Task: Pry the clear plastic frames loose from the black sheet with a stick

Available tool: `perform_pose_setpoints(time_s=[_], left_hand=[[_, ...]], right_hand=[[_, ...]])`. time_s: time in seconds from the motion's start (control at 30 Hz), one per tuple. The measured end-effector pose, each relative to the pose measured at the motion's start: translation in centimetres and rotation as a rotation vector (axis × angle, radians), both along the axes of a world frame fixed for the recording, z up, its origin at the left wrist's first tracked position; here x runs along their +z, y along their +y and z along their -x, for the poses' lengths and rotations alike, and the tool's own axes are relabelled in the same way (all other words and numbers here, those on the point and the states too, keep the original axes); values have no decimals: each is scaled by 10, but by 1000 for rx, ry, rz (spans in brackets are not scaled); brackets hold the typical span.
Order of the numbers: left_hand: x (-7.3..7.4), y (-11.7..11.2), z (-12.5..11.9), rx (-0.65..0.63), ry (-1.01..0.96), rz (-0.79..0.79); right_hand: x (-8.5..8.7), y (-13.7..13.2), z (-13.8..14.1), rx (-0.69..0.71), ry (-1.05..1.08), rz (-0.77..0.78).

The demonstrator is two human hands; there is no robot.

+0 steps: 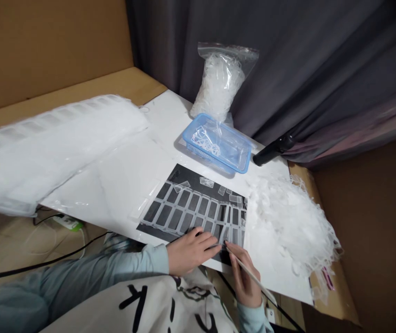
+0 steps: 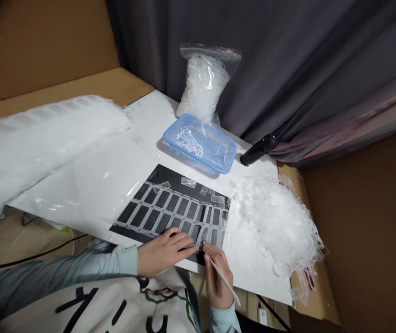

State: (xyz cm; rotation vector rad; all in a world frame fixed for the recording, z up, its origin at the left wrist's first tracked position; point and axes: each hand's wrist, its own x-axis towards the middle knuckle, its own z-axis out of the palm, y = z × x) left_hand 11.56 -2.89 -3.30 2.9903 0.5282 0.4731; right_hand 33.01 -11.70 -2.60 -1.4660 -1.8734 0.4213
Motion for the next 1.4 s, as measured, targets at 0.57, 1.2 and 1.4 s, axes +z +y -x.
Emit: perform_pose_setpoints(time_s=[0.57, 1.2, 1.4], left_hand=[[3, 2, 1, -13, 6, 35], [3, -3, -10, -118, 43, -128], [1, -1, -25, -188, 39, -152]], right_hand=[[-3, 11, -19, -83, -355, -292], [2, -13, -26, -423, 185, 89], [-1, -15, -26, -247, 170, 121]])
